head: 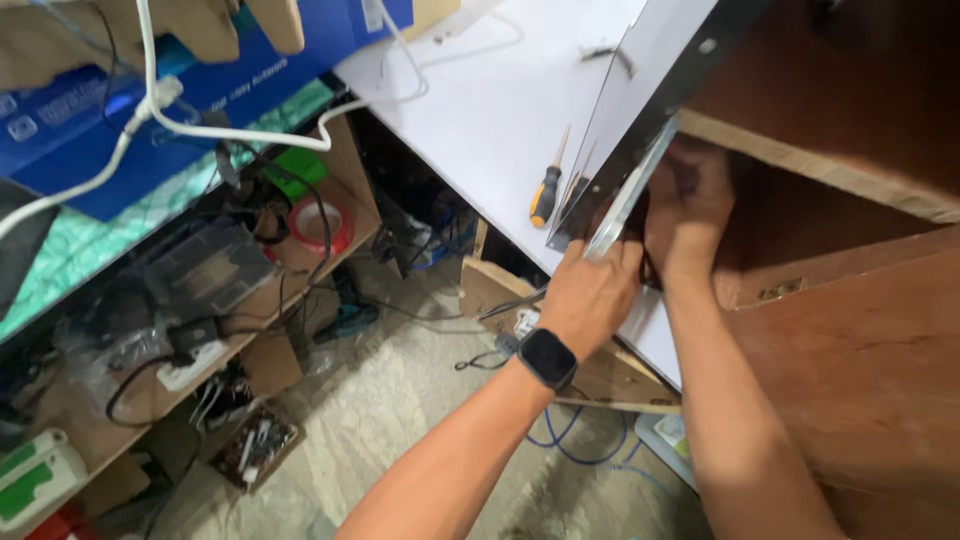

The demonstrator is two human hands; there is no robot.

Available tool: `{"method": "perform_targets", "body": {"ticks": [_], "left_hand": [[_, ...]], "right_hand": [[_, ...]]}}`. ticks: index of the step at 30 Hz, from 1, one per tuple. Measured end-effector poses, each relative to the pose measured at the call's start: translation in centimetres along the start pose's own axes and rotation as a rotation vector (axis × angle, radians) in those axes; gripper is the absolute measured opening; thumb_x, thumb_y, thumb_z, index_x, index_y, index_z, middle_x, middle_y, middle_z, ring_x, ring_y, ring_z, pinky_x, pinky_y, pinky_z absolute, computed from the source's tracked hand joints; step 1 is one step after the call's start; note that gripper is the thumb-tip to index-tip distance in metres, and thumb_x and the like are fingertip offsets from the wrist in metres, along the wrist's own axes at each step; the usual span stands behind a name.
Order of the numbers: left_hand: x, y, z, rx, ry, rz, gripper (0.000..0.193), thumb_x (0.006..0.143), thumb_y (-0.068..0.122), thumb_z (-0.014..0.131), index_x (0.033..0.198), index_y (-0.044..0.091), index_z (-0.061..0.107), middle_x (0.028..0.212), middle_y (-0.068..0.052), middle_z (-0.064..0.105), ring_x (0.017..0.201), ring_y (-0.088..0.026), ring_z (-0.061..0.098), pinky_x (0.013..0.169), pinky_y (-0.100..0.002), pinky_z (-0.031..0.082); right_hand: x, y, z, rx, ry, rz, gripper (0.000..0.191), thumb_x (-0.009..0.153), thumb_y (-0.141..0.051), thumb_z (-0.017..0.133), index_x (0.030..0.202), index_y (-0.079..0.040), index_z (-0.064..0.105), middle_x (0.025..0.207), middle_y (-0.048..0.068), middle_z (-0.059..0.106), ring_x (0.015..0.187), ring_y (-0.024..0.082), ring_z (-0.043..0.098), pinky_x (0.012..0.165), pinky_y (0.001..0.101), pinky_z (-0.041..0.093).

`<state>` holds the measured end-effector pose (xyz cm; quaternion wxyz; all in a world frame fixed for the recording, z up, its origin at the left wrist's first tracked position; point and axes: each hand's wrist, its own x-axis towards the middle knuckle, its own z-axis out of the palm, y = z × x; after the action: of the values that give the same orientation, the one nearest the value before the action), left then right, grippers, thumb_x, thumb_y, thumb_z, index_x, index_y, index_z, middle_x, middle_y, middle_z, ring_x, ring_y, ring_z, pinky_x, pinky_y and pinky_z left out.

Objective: The person gathers screws and a screwdriver from a parts tray on the workbench, then works inside an open wooden cabinet, using a screwdriver to secure a power strip and its mounting bracket to the cabinet wall. They drive multiple screws, reposition the strip, and handle pliers and a tape roll while working.

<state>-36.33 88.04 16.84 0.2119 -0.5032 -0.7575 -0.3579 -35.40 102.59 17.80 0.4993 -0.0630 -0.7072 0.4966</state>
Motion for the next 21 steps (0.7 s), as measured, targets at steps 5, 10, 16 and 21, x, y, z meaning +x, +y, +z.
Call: {"method": "perform_targets", "body": {"ticks": [5,10,16,21], "left_hand": [[-1.0,0.2,1.7,0.027,-0.058,-0.066,0.003,0.089,0.01,0.061,0.09,0.007,0.059,0.079,-0.015,0.066,0.08,-0.034,0.067,0.082,-0.045,0.049],[-1.1,-0.1,1.4,0.029,-0.04,-0.027,0.027,0.085,0.006,0.06,0.111,0.0,0.065,0.079,-0.013,0.065,0.069,-0.032,0.063,0.074,-0.044,0.047],[-1.3,0.1,1.9,0.02,0.02,-0.058,0.01,0.086,0.01,0.062,0.096,0.008,0.06,0.081,-0.012,0.065,0.076,-0.033,0.066,0.072,-0.045,0.046],[-0.9,0.0,1.7,-0.016,0.0,-0.07,0.01,0.092,0.016,0.065,0.093,0.008,0.06,0.081,-0.013,0.065,0.073,-0.034,0.065,0.072,-0.046,0.046]], "right_hand": [[-0.9,-0.5,-0.1,-0.253,0.002,-0.016,0.012,0.104,0.007,0.065,0.113,0.002,0.058,0.107,0.008,0.068,0.098,0.014,0.064,0.088,0.0297,0.056],[-1.2,-1.6,-0.3,-0.388,-0.044,-0.025,0.011,0.103,0.006,0.055,0.113,0.002,0.059,0.103,0.008,0.073,0.095,0.013,0.071,0.085,0.0293,0.057],[-0.2,-1.7,0.9,-0.185,0.045,0.039,0.009,0.102,0.005,0.068,0.108,0.003,0.062,0.105,0.009,0.07,0.094,0.014,0.066,0.084,0.0294,0.055],[1.1,-3.0,0.5,-0.188,-0.097,0.064,0.013,0.101,0.006,0.063,0.113,0.001,0.06,0.108,0.008,0.071,0.099,0.013,0.068,0.088,0.0274,0.056]]}}
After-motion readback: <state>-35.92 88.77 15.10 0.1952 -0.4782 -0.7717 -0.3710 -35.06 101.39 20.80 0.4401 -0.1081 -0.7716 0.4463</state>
